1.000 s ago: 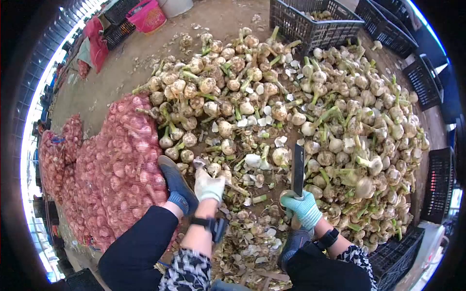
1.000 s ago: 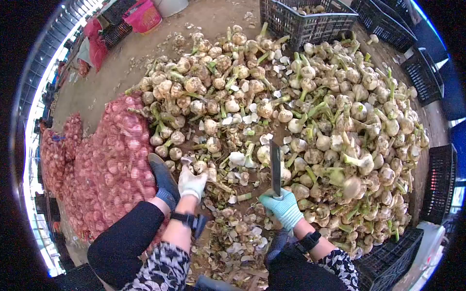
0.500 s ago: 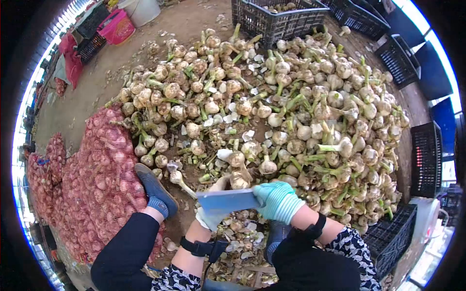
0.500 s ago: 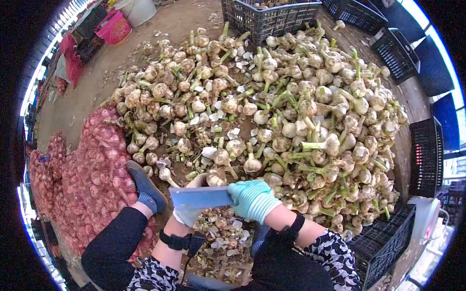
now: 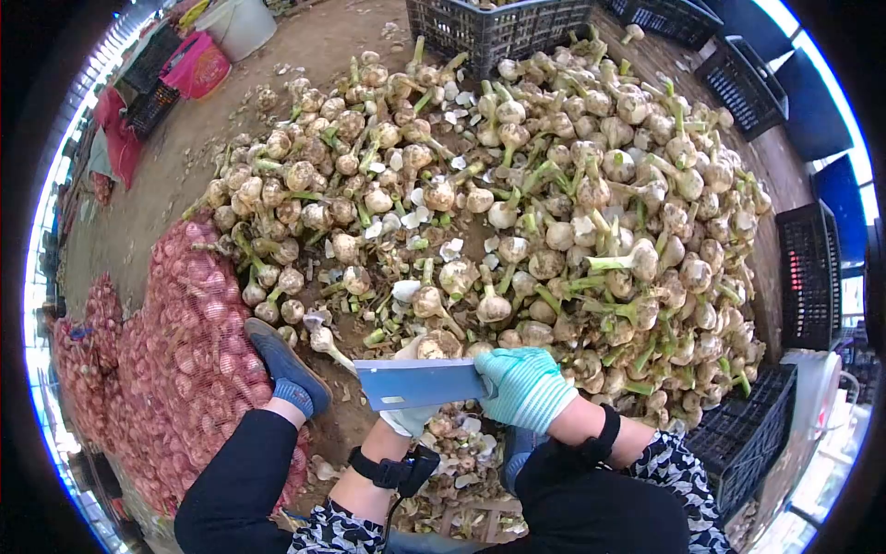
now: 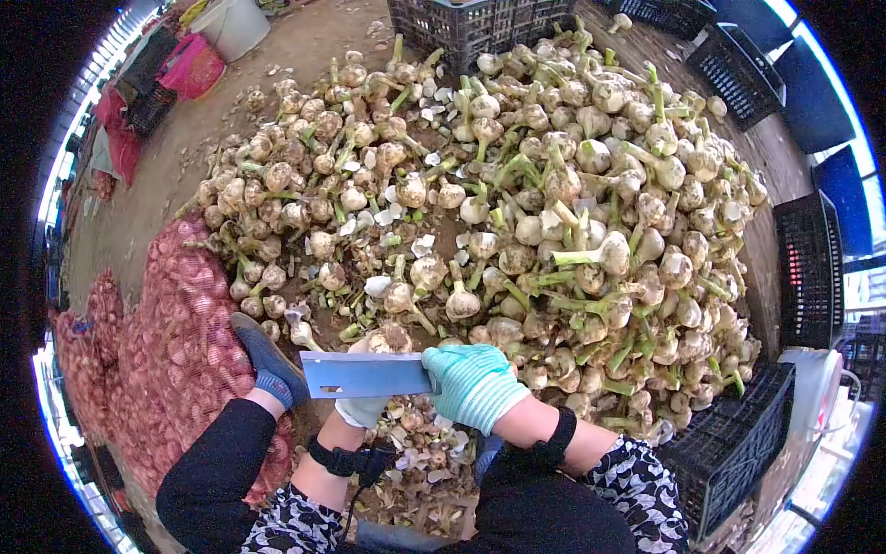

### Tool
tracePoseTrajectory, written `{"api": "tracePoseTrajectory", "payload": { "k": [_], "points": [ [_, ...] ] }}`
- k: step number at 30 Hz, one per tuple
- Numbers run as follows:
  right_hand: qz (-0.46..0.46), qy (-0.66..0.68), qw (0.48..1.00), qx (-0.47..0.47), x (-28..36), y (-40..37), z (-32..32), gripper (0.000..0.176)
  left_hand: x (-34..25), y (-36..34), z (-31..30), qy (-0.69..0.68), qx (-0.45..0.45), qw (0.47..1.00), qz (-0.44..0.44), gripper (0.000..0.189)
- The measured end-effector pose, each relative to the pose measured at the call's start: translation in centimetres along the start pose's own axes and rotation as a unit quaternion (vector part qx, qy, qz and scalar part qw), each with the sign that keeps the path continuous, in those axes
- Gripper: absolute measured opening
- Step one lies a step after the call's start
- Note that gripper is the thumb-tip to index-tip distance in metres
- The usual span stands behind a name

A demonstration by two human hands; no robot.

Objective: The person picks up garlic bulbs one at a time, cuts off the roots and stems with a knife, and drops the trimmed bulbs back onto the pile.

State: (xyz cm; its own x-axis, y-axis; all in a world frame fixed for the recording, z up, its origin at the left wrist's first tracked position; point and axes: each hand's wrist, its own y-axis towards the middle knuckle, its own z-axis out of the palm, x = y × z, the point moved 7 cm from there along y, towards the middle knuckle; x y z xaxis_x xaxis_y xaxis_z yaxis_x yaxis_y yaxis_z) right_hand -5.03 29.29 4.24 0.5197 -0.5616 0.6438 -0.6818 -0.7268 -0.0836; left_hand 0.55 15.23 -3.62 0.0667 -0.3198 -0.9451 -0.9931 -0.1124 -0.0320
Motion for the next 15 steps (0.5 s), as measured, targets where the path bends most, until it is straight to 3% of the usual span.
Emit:
{"api": "tracePoseTrajectory", "payload": {
  "k": [1,4,5,7,8,9,10,11,12,13,14,15],
  "points": [
    [0.007,-0.003,1.0,0.006,0.0,-0.1,0.0,0.015,-0.1,0.1,0.1,-0.088,0.015,0.996,-0.012,0.046],
    [0.016,-0.011,0.999,0.026,0.0,0.0,0.1,0.014,-4.7,0.6,-0.3,-0.099,-0.007,0.993,-0.068,0.034],
    [0.015,-0.01,0.999,0.026,0.2,0.1,0.0,0.014,-4.3,0.5,-0.5,-0.099,-0.007,0.993,-0.068,0.034],
    [0.021,-0.011,1.0,0.017,0.7,0.2,-0.2,0.01,-1.6,-0.1,-0.8,-0.248,-0.025,0.957,-0.148,0.025],
    [0.026,-0.031,0.999,0.004,-0.1,0.3,0.2,0.009,-2.9,-0.8,-2.1,0.098,-0.028,0.995,-0.014,0.044],
    [0.031,-0.051,0.998,-0.01,-1.1,0.7,0.2,0.007,-3.8,-0.8,-2.2,0.099,-0.028,0.995,-0.014,0.044],
    [0.18,-0.068,0.98,0.05,-4.4,0.9,0.5,0.011,-5.7,-0.8,-2.9,0.046,-0.082,0.995,0.036,0.045],
    [0.26,-0.054,0.963,0.05,-8.8,0.5,0.8,0.016,-7.7,-0.8,-3.6,-0.006,-0.132,0.988,0.086,0.045],
    [0.258,-0.026,0.966,0.007,-9.6,-0.1,0.2,0.018,-8.7,-0.2,-4.0,0.001,-0.196,0.978,0.067,0.045],
    [0.25,0.003,0.968,-0.026,-9.6,-0.5,0.2,0.019,-7.1,0.9,-4.6,0.009,-0.161,0.987,0.006,0.035],
    [0.223,0.153,0.96,-0.079,-8.1,-0.2,0.5,0.015,-5.7,1.9,-4.3,-0.235,-0.158,0.951,-0.123,0.027],
    [0.215,0.282,0.934,-0.048,-6.7,0.2,1.5,0.014,-5.0,2.9,-2.6,-0.465,-0.137,0.842,-0.237,0.021]
  ]
}}
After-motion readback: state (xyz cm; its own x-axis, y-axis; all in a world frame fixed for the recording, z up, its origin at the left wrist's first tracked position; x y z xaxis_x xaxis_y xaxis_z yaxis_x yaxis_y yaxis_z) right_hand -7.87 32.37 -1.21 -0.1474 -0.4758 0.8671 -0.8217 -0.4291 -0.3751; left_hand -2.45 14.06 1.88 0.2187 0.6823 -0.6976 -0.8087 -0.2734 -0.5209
